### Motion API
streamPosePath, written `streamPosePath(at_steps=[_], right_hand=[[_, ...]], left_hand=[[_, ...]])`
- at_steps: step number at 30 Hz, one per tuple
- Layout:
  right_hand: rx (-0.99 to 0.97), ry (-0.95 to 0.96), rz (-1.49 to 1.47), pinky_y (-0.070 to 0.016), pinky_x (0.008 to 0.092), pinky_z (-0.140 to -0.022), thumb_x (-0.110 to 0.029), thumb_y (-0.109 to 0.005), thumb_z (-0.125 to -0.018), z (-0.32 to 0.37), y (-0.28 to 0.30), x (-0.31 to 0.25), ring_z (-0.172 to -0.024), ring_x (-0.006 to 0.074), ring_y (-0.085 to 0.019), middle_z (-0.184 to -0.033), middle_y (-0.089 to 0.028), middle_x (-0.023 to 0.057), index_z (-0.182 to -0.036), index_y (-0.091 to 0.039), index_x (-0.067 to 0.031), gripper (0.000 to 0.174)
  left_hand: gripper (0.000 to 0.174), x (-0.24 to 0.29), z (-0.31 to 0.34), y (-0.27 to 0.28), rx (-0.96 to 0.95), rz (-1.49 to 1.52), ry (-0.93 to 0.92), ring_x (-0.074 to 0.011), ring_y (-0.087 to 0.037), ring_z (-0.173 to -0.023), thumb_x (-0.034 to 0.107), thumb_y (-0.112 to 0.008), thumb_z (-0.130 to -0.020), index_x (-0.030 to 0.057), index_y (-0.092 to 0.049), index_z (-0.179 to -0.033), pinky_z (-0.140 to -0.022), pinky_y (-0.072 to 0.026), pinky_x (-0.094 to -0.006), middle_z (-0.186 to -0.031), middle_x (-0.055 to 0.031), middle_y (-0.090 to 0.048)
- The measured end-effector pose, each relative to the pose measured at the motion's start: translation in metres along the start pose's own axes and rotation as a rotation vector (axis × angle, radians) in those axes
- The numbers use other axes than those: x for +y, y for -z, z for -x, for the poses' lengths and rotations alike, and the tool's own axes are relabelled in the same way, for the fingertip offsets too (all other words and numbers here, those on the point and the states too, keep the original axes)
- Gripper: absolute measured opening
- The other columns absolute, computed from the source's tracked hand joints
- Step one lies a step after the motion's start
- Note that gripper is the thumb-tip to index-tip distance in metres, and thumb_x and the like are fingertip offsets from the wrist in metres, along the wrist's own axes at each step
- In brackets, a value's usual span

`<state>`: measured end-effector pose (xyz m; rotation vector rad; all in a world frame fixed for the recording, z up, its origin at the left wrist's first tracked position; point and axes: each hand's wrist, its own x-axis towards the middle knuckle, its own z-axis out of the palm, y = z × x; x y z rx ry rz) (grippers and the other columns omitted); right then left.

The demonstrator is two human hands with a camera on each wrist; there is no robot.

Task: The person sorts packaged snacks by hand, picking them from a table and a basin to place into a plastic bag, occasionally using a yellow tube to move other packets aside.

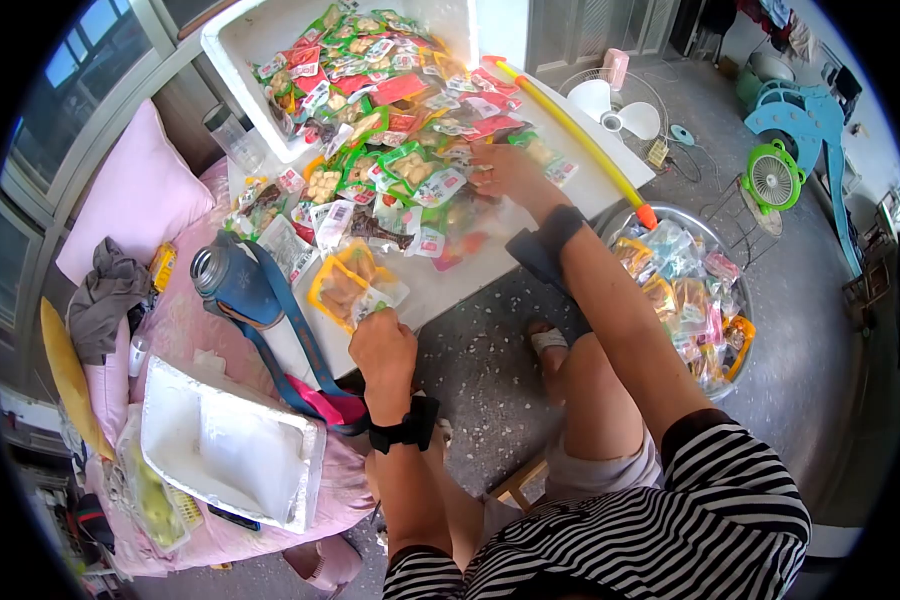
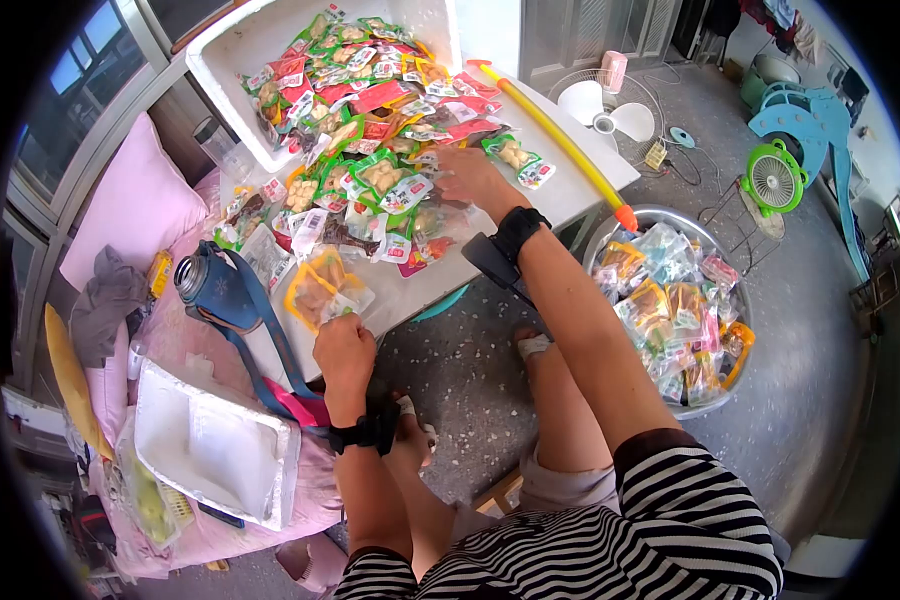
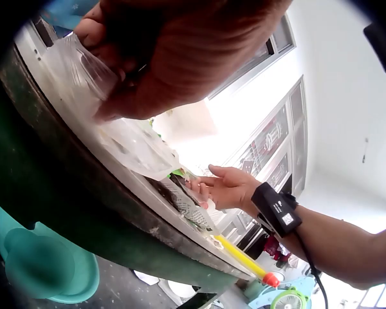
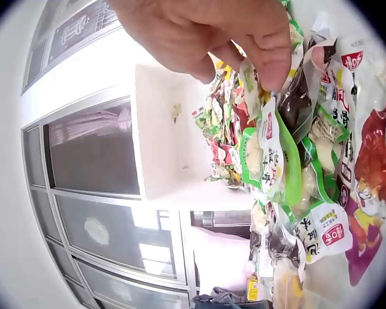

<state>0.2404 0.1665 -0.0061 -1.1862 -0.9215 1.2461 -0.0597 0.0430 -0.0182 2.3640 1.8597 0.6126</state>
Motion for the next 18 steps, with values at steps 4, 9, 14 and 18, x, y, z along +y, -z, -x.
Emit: streamPosePath(at_steps=[4, 9, 14, 18], right_hand=[[0.355, 0.181, 0.349, -0.0454, 0.0291, -0.056, -0.036, -0.062, -0.089, 0.008, -0.015, -0.004, -0.065, 0.0148, -0.057, -0.072, -0.062, 0.0042, -0.087, -0.068, 0.0014, 0.038], [0.586, 0.481, 0.470, -0.0421, 0.0272, -0.050, -0.022, -0.068, -0.084, 0.094, -0.022, -0.009, -0.059, 0.0104, -0.054, -0.064, -0.059, 0.0011, -0.079, -0.066, 0.0037, 0.026], [0.621, 0.222, 0.086, -0.0509, 0.0278, -0.057, -0.012, -0.070, -0.080, 0.111, 0.001, 0.018, -0.064, 0.0114, -0.058, -0.072, -0.063, 0.0026, -0.090, -0.065, 0.0055, 0.021], [0.441, 0.071, -0.004, -0.0519, 0.0259, -0.060, -0.012, -0.069, -0.080, 0.116, 0.017, 0.015, -0.068, 0.0125, -0.062, -0.079, -0.067, 0.0042, -0.099, -0.065, 0.0042, 0.026]], left_hand=[[0.008, 0.001, -0.001, -0.003, 0.031, 0.042, -0.009, -0.0369, -0.063, -0.074, 0.010, -0.061, -0.073, 0.0027, -0.064, -0.071, -0.065, -0.0504, -0.0468, -0.075, -0.0174, -0.064], [0.009, 0.006, 0.000, -0.003, 0.063, 0.073, -0.027, -0.0361, -0.062, -0.074, 0.011, -0.063, -0.076, 0.0024, -0.062, -0.071, -0.065, -0.0501, -0.0465, -0.075, -0.0159, -0.063], [0.008, 0.008, -0.001, -0.005, 0.084, 0.091, -0.033, -0.0367, -0.062, -0.072, 0.010, -0.063, -0.076, 0.0029, -0.062, -0.072, -0.063, -0.0490, -0.0471, -0.075, -0.0161, -0.063], [0.008, 0.013, -0.002, 0.002, 0.136, 0.161, -0.030, -0.0376, -0.061, -0.069, 0.009, -0.064, -0.076, 0.0020, -0.063, -0.073, -0.063, -0.0482, -0.0461, -0.073, -0.0174, -0.063]])
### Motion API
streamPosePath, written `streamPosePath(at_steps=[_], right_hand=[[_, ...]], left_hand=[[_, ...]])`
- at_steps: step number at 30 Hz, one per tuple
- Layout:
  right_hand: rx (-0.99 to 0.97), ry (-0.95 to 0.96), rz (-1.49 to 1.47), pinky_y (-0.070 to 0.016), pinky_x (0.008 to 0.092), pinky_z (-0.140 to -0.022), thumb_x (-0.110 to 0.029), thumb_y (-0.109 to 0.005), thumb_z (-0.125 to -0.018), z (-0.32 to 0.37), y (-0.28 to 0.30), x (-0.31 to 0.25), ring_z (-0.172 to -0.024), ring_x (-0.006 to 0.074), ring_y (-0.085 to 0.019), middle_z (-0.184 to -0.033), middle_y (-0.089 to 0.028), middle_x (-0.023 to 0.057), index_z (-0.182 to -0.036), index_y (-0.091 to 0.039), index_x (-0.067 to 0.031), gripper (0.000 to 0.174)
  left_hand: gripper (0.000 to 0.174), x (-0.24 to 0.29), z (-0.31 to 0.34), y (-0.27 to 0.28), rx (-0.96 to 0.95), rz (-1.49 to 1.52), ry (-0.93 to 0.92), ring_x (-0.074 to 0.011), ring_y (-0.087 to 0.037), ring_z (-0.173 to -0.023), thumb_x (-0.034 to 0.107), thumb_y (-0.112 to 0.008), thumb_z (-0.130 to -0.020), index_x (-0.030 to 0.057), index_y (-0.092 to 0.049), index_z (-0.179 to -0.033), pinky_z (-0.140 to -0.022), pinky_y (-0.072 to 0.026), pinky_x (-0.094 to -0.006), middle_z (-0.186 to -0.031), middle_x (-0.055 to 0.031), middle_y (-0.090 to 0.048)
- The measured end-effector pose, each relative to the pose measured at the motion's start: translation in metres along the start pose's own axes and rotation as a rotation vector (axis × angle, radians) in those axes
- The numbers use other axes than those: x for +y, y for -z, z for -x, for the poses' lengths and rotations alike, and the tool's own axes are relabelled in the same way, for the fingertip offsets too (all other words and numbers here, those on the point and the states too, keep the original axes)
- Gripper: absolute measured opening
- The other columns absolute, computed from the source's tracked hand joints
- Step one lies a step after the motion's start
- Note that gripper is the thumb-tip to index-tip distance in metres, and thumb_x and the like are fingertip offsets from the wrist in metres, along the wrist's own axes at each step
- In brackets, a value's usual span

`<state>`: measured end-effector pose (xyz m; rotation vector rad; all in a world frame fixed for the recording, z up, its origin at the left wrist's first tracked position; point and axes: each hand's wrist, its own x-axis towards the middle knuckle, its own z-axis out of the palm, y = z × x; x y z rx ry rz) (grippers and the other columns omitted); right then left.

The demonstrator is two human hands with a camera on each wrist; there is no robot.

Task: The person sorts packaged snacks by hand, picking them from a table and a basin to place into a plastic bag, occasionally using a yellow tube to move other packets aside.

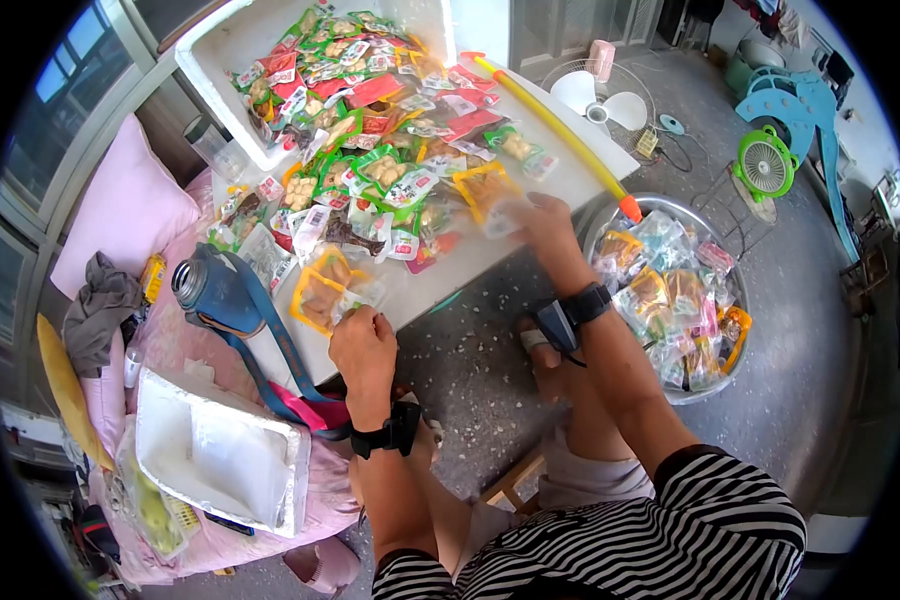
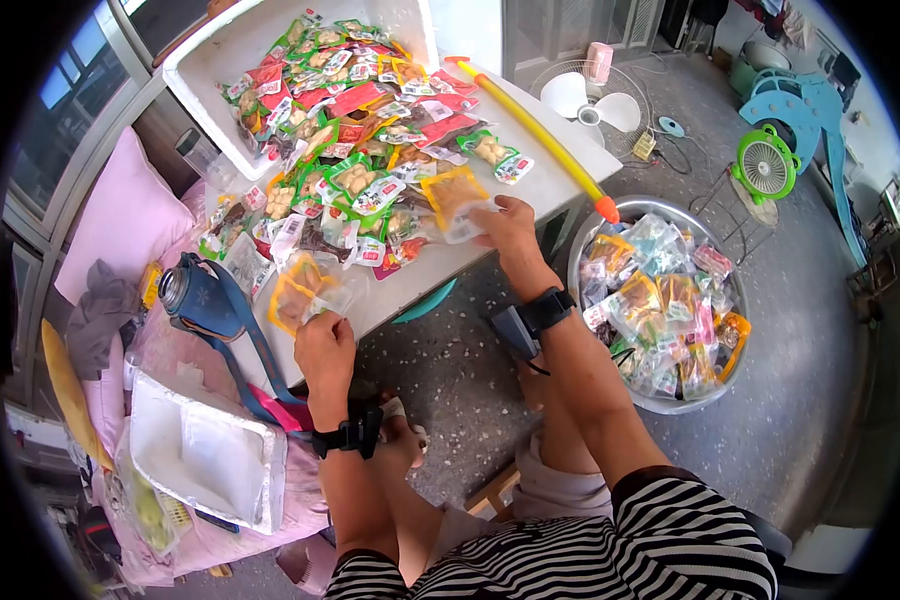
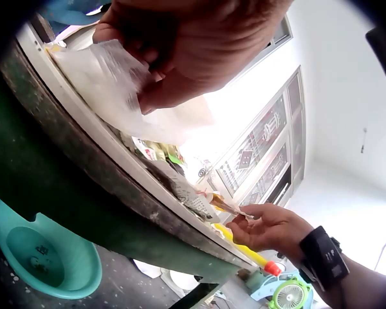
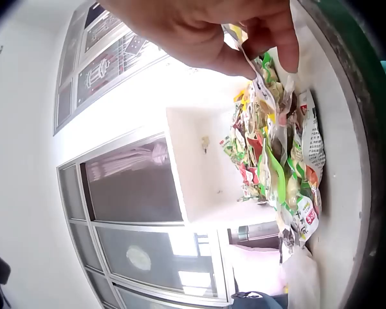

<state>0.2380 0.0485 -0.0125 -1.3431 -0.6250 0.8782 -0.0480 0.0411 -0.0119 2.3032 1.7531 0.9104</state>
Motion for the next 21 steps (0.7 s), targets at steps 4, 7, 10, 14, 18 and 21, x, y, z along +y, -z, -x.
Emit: streamPosePath(at_steps=[4, 7, 10, 14, 18, 21], right_hand=[[-0.106, 0.079, -0.006, -0.0494, 0.0218, -0.059, -0.014, -0.067, -0.082, -0.010, 0.016, 0.001, -0.071, 0.0113, -0.064, -0.084, -0.069, 0.0047, -0.105, -0.066, -0.0002, 0.027], [-0.049, 0.304, -0.114, -0.0482, 0.0213, -0.058, -0.013, -0.066, -0.084, -0.004, 0.010, -0.012, -0.068, 0.0090, -0.063, -0.083, -0.069, 0.0033, -0.105, -0.067, -0.0020, 0.023], [-0.319, 0.086, -0.210, -0.0508, 0.0222, -0.060, -0.010, -0.068, -0.084, 0.008, 0.011, -0.028, -0.069, 0.0089, -0.064, -0.086, -0.070, 0.0041, -0.105, -0.066, -0.0008, 0.023], [-0.686, -0.122, -0.184, -0.0528, 0.0229, -0.063, -0.011, -0.069, -0.083, 0.021, -0.003, -0.015, -0.072, 0.0100, -0.065, -0.091, -0.069, 0.0044, -0.107, -0.066, 0.0000, 0.027], [-0.753, -0.164, -0.175, -0.0471, 0.0215, -0.050, -0.015, -0.072, -0.077, 0.038, -0.028, 0.012, -0.068, 0.0089, -0.063, -0.091, -0.068, 0.0025, -0.111, -0.065, -0.0014, 0.037], [-0.884, -0.258, -0.079, -0.0492, 0.0292, -0.086, -0.007, -0.067, -0.078, 0.035, -0.027, 0.015, -0.099, 0.0154, -0.061, -0.117, -0.061, 0.0079, -0.132, -0.047, 0.0010, 0.058]], left_hand=[[0.005, 0.001, -0.002, 0.001, 0.058, 0.047, -0.051, -0.0371, -0.060, -0.067, 0.006, -0.065, -0.075, 0.0021, -0.062, -0.074, -0.060, -0.0475, -0.0457, -0.073, -0.0158, -0.061], [0.002, 0.003, -0.004, 0.003, 0.098, 0.119, -0.068, -0.0364, -0.059, -0.065, 0.004, -0.064, -0.075, 0.0018, -0.063, -0.076, -0.059, -0.0467, -0.0442, -0.072, -0.0154, -0.059], [0.004, 0.001, -0.005, 0.003, 0.137, 0.172, -0.080, -0.0307, -0.057, -0.059, 0.002, -0.064, -0.077, -0.0007, -0.065, -0.080, -0.055, -0.0439, -0.0386, -0.069, -0.0149, -0.058], [0.006, -0.001, -0.005, 0.002, 0.175, 0.199, -0.105, -0.0262, -0.056, -0.054, 0.000, -0.065, -0.077, -0.0025, -0.066, -0.082, -0.052, -0.0418, -0.0342, -0.067, -0.0144, -0.056], [0.007, 0.002, -0.001, 0.004, 0.158, 0.206, -0.059, -0.0364, -0.058, -0.065, 0.004, -0.064, -0.076, 0.0036, -0.066, -0.083, -0.058, -0.0465, -0.0422, -0.072, -0.0147, -0.058], [0.009, 0.005, 0.000, 0.007, 0.186, 0.186, -0.054, -0.0363, -0.058, -0.065, 0.005, -0.064, -0.076, 0.0048, -0.067, -0.085, -0.058, -0.0470, -0.0424, -0.072, -0.0142, -0.057]])
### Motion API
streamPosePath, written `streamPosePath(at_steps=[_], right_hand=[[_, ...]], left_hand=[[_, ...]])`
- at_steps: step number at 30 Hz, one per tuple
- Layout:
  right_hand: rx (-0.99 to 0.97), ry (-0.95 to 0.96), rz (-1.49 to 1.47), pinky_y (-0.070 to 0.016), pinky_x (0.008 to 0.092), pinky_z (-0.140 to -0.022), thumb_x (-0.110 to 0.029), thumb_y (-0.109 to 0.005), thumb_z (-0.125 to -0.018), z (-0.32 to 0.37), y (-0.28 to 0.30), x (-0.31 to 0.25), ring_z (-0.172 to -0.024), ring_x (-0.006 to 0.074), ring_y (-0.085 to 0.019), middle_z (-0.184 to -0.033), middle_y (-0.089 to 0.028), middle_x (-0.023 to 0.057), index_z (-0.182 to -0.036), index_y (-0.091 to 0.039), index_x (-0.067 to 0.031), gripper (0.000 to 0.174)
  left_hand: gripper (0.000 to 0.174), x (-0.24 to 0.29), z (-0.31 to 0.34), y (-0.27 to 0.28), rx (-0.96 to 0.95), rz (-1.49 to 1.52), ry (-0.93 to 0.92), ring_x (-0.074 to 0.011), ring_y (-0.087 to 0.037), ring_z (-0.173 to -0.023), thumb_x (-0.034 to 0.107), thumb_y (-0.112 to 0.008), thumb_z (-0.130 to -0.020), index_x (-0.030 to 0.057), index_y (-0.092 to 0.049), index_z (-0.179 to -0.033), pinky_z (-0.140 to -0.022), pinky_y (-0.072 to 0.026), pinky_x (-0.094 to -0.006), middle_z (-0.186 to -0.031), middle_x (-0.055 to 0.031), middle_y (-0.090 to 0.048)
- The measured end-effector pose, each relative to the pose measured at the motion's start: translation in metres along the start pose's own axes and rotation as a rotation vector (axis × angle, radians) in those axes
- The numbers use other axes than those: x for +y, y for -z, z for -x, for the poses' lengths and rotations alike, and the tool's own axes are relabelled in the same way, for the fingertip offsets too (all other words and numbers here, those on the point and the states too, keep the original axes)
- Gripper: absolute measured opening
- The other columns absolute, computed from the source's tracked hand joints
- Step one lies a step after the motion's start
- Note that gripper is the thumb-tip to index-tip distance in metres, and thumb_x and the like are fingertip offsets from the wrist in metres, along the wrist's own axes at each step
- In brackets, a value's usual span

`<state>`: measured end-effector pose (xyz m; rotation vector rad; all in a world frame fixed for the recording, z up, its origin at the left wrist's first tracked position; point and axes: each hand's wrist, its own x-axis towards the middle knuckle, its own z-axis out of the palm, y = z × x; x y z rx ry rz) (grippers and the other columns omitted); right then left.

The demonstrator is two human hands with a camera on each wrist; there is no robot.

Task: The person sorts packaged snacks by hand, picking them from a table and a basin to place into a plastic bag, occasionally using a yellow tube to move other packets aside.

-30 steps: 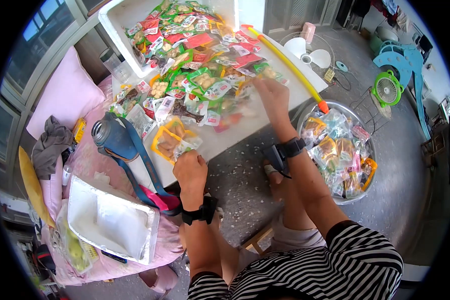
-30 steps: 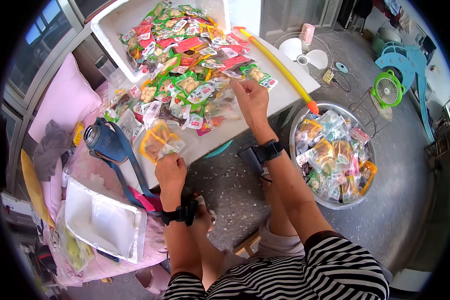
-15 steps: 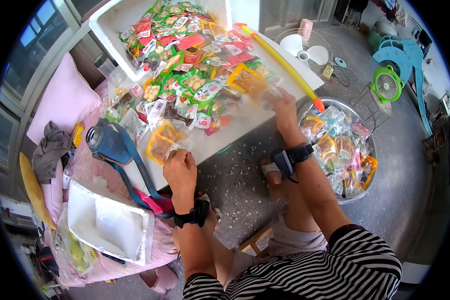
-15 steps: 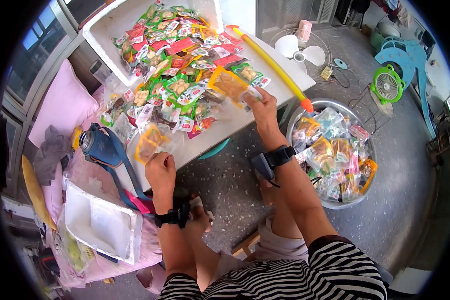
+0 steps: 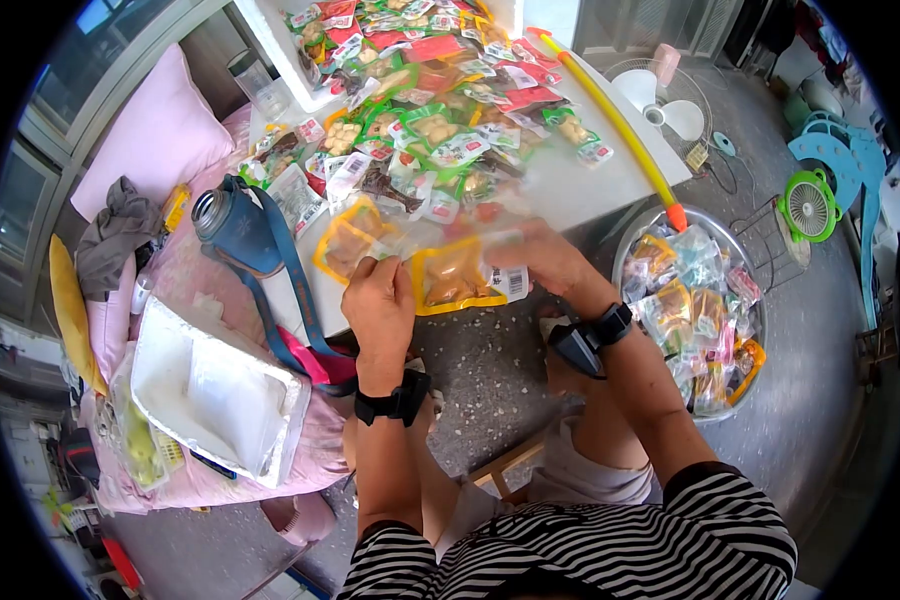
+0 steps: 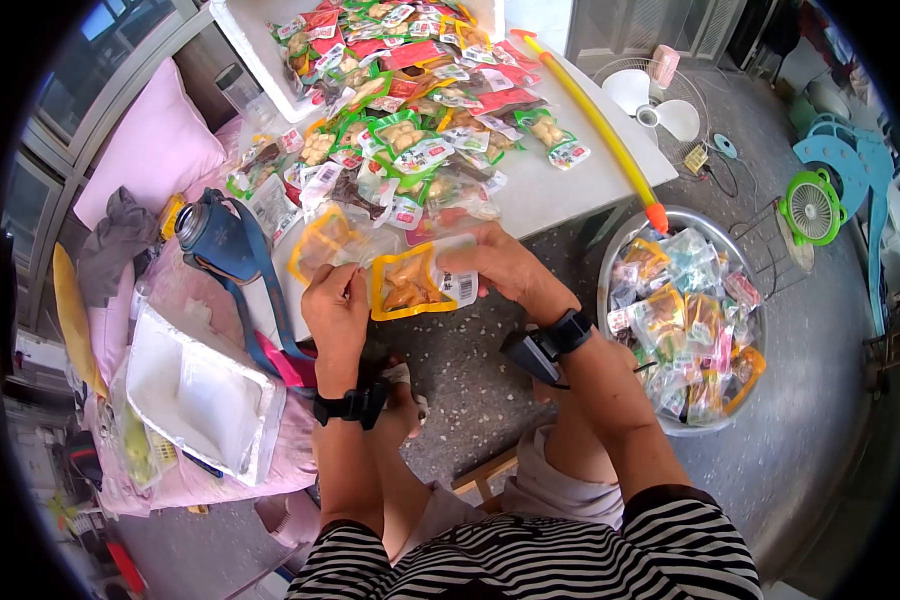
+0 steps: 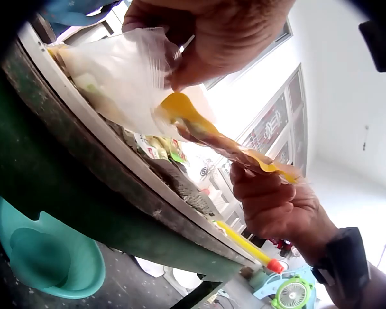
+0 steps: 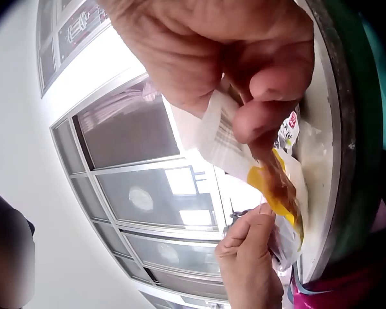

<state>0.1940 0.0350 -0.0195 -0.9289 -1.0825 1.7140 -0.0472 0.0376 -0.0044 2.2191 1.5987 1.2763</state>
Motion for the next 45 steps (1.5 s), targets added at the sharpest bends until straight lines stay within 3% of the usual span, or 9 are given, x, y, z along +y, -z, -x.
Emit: streamPosePath(at_steps=[1, 6, 17, 22, 28, 34, 40, 43, 45], right_hand=[[-0.020, -0.015, 0.004, -0.0493, 0.0297, -0.087, -0.007, -0.067, -0.079, -0.003, 0.002, 0.003, -0.100, 0.0157, -0.061, -0.117, -0.061, 0.0079, -0.132, -0.047, 0.0010, 0.058], [0.069, 0.095, -0.012, -0.0402, 0.0196, -0.044, -0.021, -0.070, -0.078, -0.011, -0.009, 0.014, -0.063, 0.0067, -0.060, -0.085, -0.068, 0.0015, -0.113, -0.064, -0.0022, 0.040], [0.115, 0.077, -0.094, -0.0506, 0.0204, -0.055, -0.018, -0.066, -0.088, -0.032, -0.062, 0.029, -0.072, 0.0085, -0.064, -0.089, -0.066, 0.0031, -0.108, -0.063, -0.0003, 0.027], [0.158, 0.105, -0.312, -0.0561, 0.0242, -0.060, -0.018, -0.062, -0.091, -0.035, -0.087, 0.026, -0.070, 0.0131, -0.065, -0.085, -0.065, 0.0056, -0.109, -0.059, 0.0009, 0.026], [0.120, -0.074, -0.180, -0.0566, 0.0273, -0.058, -0.015, -0.059, -0.091, -0.033, -0.091, 0.031, -0.062, 0.0157, -0.064, -0.079, -0.065, 0.0080, -0.097, -0.062, 0.0025, 0.019], [0.304, 0.198, -0.326, -0.0493, 0.0257, -0.049, -0.001, -0.051, -0.086, -0.068, -0.110, 0.057, -0.058, 0.0133, -0.060, -0.073, -0.063, 0.0054, -0.082, -0.063, 0.0005, 0.013], [0.314, 0.229, -0.289, -0.0466, 0.0286, -0.057, -0.001, -0.050, -0.087, -0.092, -0.113, 0.073, -0.074, 0.0117, -0.055, -0.087, -0.057, 0.0021, -0.092, -0.056, -0.0050, 0.009], [0.320, 0.262, -0.206, -0.0485, 0.0255, -0.048, -0.002, -0.049, -0.087, -0.072, -0.108, 0.058, -0.057, 0.0122, -0.058, -0.071, -0.062, 0.0051, -0.088, -0.063, 0.0029, 0.015], [0.284, 0.066, 0.014, -0.0490, 0.0255, -0.048, -0.005, -0.050, -0.088, -0.045, -0.103, 0.020, -0.055, 0.0131, -0.059, -0.071, -0.062, 0.0059, -0.089, -0.063, 0.0022, 0.015]], left_hand=[[0.009, 0.001, 0.000, 0.001, 0.011, -0.008, 0.002, -0.0363, -0.058, -0.065, 0.005, -0.064, -0.076, 0.0052, -0.067, -0.085, -0.058, -0.0471, -0.0425, -0.072, -0.0140, -0.057], [0.011, 0.001, 0.000, 0.002, 0.047, -0.054, -0.046, -0.0346, -0.059, -0.068, 0.005, -0.064, -0.076, 0.0062, -0.067, -0.087, -0.058, -0.0474, -0.0427, -0.073, -0.0122, -0.055], [0.006, 0.010, 0.004, -0.003, 0.039, -0.063, -0.156, -0.0343, -0.058, -0.073, 0.002, -0.061, -0.074, 0.0037, -0.055, -0.073, -0.058, -0.0473, -0.0449, -0.075, -0.0127, -0.051], [0.012, 0.007, 0.003, -0.001, 0.054, -0.091, -0.143, -0.0339, -0.058, -0.065, 0.002, -0.065, -0.076, 0.0040, -0.066, -0.087, -0.056, -0.0465, -0.0420, -0.073, -0.0125, -0.054], [0.011, 0.008, 0.003, 0.001, 0.056, -0.068, -0.122, -0.0343, -0.058, -0.065, 0.002, -0.064, -0.076, 0.0035, -0.066, -0.087, -0.055, -0.0458, -0.0420, -0.072, -0.0130, -0.054], [0.005, 0.015, 0.008, 0.005, 0.059, -0.064, -0.164, -0.0356, -0.057, -0.070, 0.001, -0.061, -0.074, 0.0022, -0.057, -0.077, -0.057, -0.0457, -0.0446, -0.073, -0.0142, -0.051], [0.007, 0.007, 0.007, 0.007, 0.061, -0.085, -0.154, -0.0363, -0.057, -0.064, 0.001, -0.062, -0.077, 0.0018, -0.065, -0.084, -0.055, -0.0448, -0.0425, -0.072, -0.0141, -0.054], [0.008, 0.006, 0.007, 0.009, 0.038, -0.063, -0.128, -0.0360, -0.057, -0.064, 0.001, -0.063, -0.077, 0.0020, -0.065, -0.084, -0.055, -0.0448, -0.0423, -0.073, -0.0140, -0.054], [0.008, 0.006, 0.007, 0.011, 0.017, -0.050, -0.110, -0.0356, -0.058, -0.064, 0.002, -0.064, -0.076, 0.0022, -0.065, -0.084, -0.056, -0.0451, -0.0420, -0.073, -0.0138, -0.055]])
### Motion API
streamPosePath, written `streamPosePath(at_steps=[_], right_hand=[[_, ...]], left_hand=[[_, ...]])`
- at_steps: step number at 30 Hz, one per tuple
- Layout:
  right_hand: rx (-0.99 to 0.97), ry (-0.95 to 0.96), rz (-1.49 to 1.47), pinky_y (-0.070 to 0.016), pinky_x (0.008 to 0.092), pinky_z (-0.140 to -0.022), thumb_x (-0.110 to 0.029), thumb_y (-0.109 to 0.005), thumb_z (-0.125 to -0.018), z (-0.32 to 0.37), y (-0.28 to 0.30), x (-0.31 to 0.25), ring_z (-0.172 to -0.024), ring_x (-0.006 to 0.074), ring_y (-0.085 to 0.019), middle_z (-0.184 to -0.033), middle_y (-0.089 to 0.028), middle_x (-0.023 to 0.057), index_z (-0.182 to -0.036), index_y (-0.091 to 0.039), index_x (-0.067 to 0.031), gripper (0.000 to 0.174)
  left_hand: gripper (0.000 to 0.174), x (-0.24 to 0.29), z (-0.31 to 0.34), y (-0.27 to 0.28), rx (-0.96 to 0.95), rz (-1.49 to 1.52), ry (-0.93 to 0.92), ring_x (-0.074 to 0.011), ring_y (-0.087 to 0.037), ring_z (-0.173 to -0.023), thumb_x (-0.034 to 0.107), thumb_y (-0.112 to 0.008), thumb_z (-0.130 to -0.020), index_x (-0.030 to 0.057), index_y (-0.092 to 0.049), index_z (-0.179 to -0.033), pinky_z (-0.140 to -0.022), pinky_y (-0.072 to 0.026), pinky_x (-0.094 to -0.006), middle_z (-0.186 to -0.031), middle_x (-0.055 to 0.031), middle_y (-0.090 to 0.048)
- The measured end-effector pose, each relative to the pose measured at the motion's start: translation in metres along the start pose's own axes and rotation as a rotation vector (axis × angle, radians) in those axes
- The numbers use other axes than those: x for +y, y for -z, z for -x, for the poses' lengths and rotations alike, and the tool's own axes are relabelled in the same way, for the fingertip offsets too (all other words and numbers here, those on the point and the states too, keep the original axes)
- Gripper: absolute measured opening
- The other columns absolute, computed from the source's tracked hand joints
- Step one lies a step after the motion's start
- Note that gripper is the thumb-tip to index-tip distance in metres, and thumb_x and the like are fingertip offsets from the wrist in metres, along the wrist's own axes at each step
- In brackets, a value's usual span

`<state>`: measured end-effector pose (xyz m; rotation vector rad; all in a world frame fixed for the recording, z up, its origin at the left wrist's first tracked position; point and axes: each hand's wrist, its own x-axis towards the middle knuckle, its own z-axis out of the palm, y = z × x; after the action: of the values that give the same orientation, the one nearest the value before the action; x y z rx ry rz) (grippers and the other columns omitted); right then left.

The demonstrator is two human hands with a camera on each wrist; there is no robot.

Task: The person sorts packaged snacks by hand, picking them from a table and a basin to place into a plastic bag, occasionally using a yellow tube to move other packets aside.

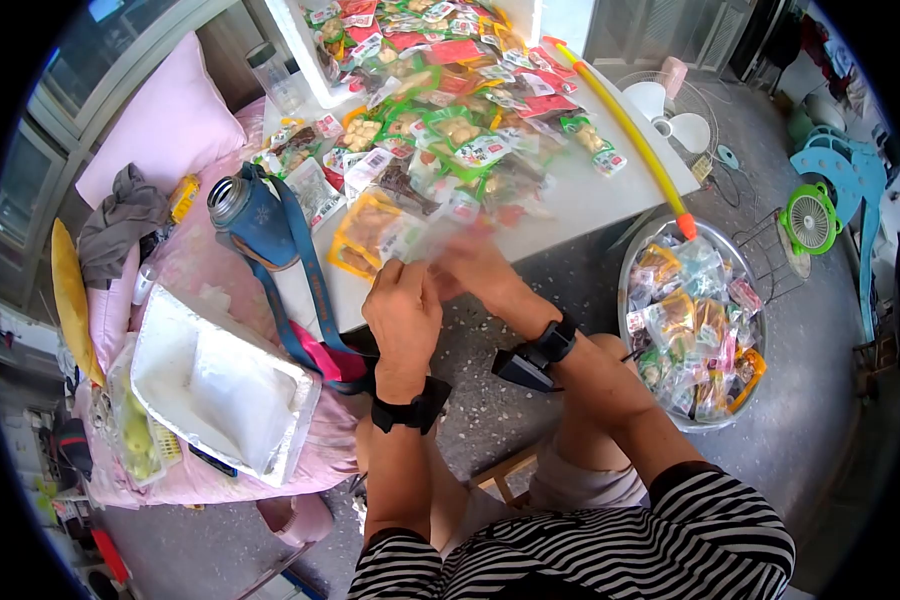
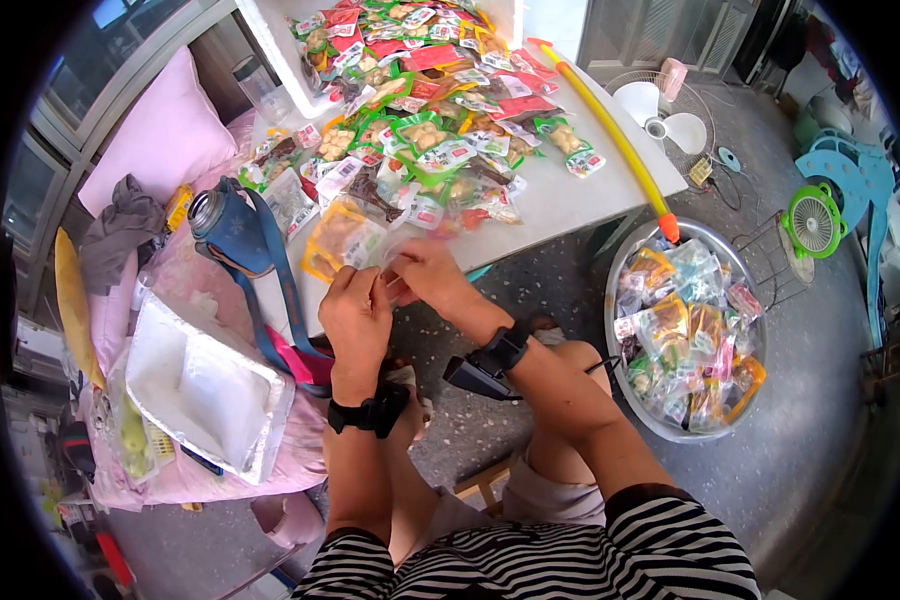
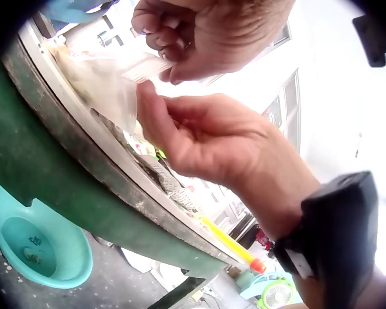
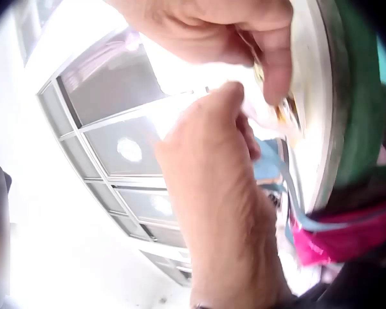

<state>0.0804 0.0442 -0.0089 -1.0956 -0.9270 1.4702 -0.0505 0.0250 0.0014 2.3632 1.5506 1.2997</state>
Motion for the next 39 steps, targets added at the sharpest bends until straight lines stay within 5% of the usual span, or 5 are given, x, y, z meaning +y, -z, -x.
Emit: streamPosePath(at_steps=[6, 11, 21, 29, 39], right_hand=[[0.189, 0.347, 0.518, -0.0470, 0.0306, -0.052, -0.018, -0.057, -0.089, -0.015, 0.057, 0.001, -0.054, 0.0174, -0.059, -0.073, -0.064, 0.0116, -0.085, -0.065, 0.0015, 0.021], [0.236, 0.327, 0.654, -0.0470, 0.0316, -0.053, -0.017, -0.060, -0.088, -0.037, 0.038, 0.011, -0.055, 0.0185, -0.060, -0.071, -0.062, 0.0131, -0.096, -0.061, 0.0040, 0.023], [0.134, 0.143, -0.109, -0.0504, 0.0273, -0.043, -0.008, -0.065, -0.086, -0.031, 0.025, -0.021, -0.052, 0.0149, -0.060, -0.073, -0.061, 0.0094, -0.104, -0.055, 0.0054, 0.025], [-0.046, -0.152, -0.067, -0.0503, 0.0306, -0.039, -0.053, -0.053, -0.090, -0.002, 0.030, -0.023, -0.049, 0.0208, -0.062, -0.065, -0.062, 0.0172, -0.092, -0.057, 0.0100, 0.063], [-0.080, 0.680, 0.430, -0.0411, 0.0388, -0.053, -0.005, -0.051, -0.082, -0.041, 0.002, 0.022, -0.054, 0.0214, -0.051, -0.061, -0.048, 0.0184, -0.078, -0.051, 0.0073, 0.013]], left_hand=[[0.021, 0.002, 0.001, 0.000, -0.085, -0.041, 0.024, -0.0350, -0.060, -0.070, 0.009, -0.074, -0.069, 0.0035, -0.065, -0.087, -0.061, -0.0479, -0.0419, -0.078, -0.0129, -0.058], [0.041, 0.012, 0.003, -0.003, -0.139, -0.125, 0.034, -0.0369, -0.060, -0.082, 0.014, -0.081, -0.062, 0.0053, -0.062, -0.097, -0.070, -0.0492, -0.0445, -0.089, -0.0142, -0.058], [0.018, 0.005, 0.005, -0.009, 0.062, -0.208, -0.074, -0.0369, -0.055, -0.077, -0.001, -0.066, -0.072, 0.0044, -0.058, -0.086, -0.065, -0.0466, -0.0447, -0.081, -0.0137, -0.052], [0.006, 0.012, 0.001, -0.004, 0.124, -0.145, -0.127, -0.0349, -0.055, -0.066, -0.004, -0.063, -0.078, 0.0007, -0.060, -0.079, -0.058, -0.0436, -0.0417, -0.074, -0.0141, -0.053], [0.011, 0.022, 0.008, -0.006, 0.124, 0.058, -0.218, -0.0253, -0.050, -0.061, 0.003, -0.063, -0.080, -0.0004, -0.063, -0.091, -0.055, -0.0414, -0.0373, -0.073, -0.0110, -0.053]])
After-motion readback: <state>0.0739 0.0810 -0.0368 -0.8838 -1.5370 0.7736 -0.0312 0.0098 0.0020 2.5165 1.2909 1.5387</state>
